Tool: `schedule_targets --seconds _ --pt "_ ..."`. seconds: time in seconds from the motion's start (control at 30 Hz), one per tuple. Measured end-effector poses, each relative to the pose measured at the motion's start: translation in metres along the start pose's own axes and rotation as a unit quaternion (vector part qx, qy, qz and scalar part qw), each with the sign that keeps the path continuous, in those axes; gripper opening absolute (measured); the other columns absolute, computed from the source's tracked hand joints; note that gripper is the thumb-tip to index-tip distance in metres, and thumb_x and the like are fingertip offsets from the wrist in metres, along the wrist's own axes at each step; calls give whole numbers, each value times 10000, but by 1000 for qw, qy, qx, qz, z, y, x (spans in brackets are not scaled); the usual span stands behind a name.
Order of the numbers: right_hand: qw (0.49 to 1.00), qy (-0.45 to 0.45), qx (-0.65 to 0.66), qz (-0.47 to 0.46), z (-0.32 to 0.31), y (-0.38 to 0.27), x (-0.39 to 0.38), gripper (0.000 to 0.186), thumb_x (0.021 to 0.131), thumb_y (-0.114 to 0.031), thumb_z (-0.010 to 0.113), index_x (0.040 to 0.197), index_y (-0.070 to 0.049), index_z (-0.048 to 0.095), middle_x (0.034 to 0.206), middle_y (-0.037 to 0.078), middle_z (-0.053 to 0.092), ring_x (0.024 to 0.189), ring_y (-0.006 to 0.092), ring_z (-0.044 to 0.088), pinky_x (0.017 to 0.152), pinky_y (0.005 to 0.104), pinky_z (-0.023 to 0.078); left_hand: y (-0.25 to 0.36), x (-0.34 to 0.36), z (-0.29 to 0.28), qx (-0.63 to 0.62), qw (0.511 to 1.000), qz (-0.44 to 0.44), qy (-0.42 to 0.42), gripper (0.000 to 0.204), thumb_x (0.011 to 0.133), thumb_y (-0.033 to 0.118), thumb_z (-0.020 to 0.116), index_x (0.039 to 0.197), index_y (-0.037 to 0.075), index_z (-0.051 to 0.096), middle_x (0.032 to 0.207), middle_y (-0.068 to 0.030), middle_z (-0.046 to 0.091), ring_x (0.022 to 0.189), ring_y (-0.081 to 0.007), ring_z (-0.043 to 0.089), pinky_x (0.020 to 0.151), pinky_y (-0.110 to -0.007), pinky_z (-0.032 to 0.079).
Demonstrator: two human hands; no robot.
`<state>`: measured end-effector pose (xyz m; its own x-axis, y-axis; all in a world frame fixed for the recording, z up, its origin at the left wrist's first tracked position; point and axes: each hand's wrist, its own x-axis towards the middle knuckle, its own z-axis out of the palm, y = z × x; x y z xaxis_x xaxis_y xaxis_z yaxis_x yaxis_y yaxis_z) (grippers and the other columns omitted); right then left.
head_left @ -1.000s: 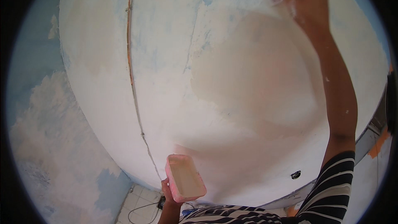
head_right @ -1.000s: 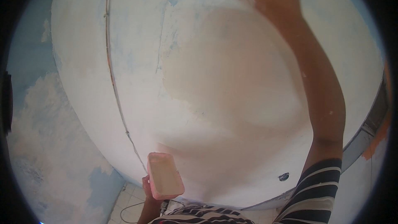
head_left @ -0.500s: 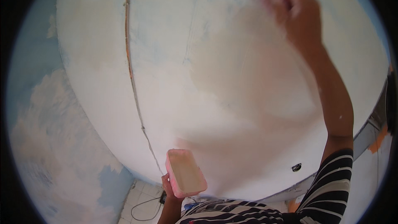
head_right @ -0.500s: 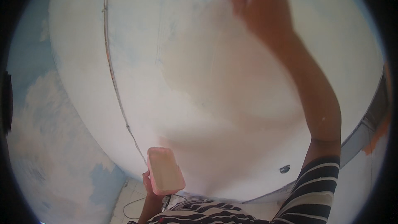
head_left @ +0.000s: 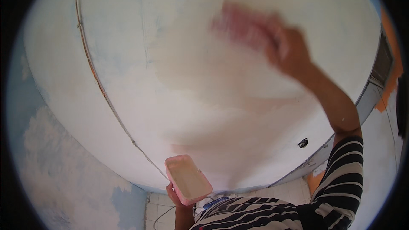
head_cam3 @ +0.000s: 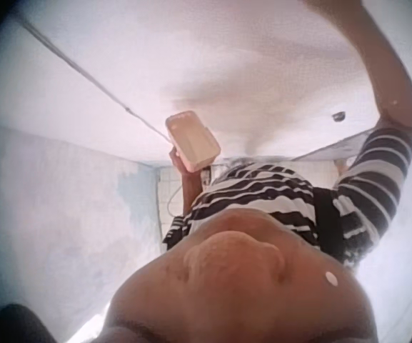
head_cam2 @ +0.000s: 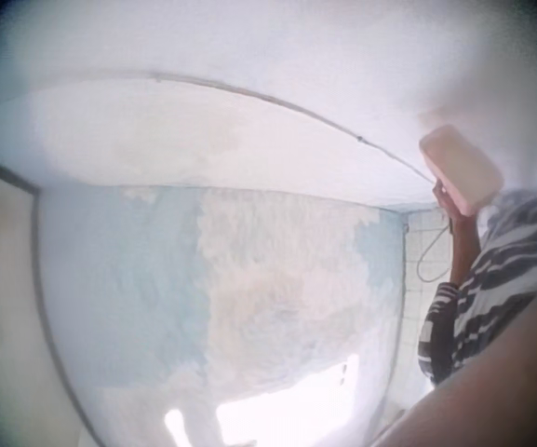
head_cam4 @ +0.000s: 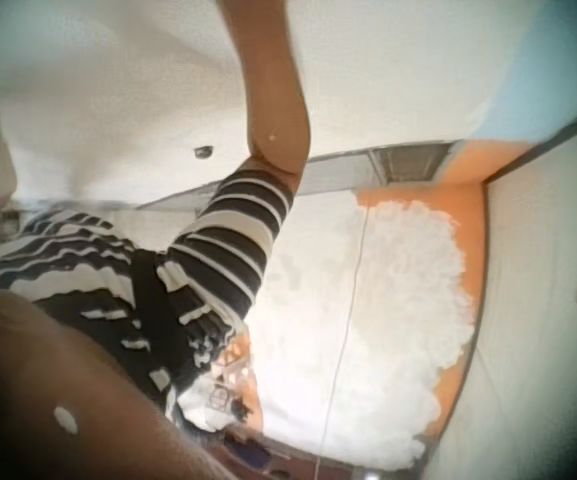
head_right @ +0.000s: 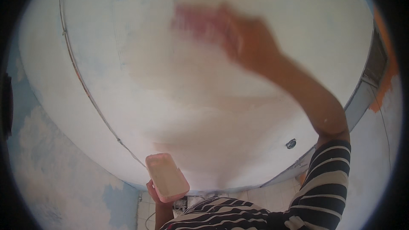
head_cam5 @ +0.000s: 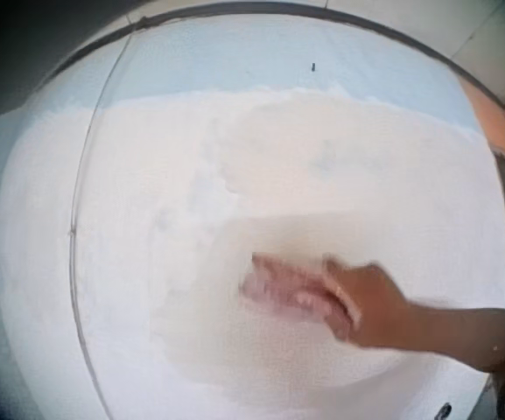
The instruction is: The person applies plaster to the ceiling using a plastic spreader, periodically scooping more plaster onto the tool from a container.
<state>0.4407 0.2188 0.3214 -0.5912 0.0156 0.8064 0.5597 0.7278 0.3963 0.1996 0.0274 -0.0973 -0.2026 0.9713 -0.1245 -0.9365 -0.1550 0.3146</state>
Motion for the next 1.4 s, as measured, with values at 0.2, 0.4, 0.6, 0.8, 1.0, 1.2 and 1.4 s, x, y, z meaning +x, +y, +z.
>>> schedule_targets --seconds 0.2,0.4,0.6,0.8,1.0,1.2,1.4 --pt "984 153 -47 83 -65 -21 22 262 975 -121 543 1216 -63 628 968 103 703 717 258 675 646 335 544 8 -2 -20 24 999 -21 15 660 905 490 380 1422 83 430 1345 -115 541 1196 -325 558 997 -489 464" --pt "940 -291 76 -163 5 -99 -161 103 842 -190 689 871 -94 664 693 64 587 644 222 630 559 351 526 6 4 -16 8 998 -62 -13 652 913 493 370 1408 75 445 1319 -119 560 1166 -321 576 981 -491 476" --pt "996 -35 -46 74 -48 -6 -53 288 917 -86 573 1196 -100 643 910 109 707 686 250 688 620 332 545 10 -5 -4 20 998 -51 33 632 925 493 356 1380 70 473 1291 -117 575 1141 -312 589 970 -483 480" --pt "962 234 -123 63 -108 -9 -21 219 911 -154 634 1101 -46 626 768 102 650 670 174 621 596 297 495 12 -6 -9 45 997 -59 33 611 941 488 337 1366 75 484 1278 -112 581 1129 -308 597 951 -474 488" --pt "965 -257 12 -50 -53 -110 -205 186 803 -223 670 984 -187 658 832 8 602 736 205 635 598 342 535 7 -6 20 25 994 -100 -37 649 944 514 318 1394 65 452 1281 -125 578 1133 -317 595 944 -484 496" --pt "967 -172 -171 82 -87 -16 -142 225 828 -146 620 1045 -89 637 803 115 613 688 334 608 620 418 509 5 -10 11 62 992 -97 -45 671 948 543 312 1392 59 448 1270 -132 577 1119 -317 600 915 -476 511" --pt "959 191 -204 56 -152 30 -31 295 899 -42 675 1174 1 578 919 144 723 689 157 684 617 264 535 -2 14 -29 48 988 -116 -95 645 919 529 359 1346 63 489 1258 -125 583 1103 -307 601 907 -473 506"
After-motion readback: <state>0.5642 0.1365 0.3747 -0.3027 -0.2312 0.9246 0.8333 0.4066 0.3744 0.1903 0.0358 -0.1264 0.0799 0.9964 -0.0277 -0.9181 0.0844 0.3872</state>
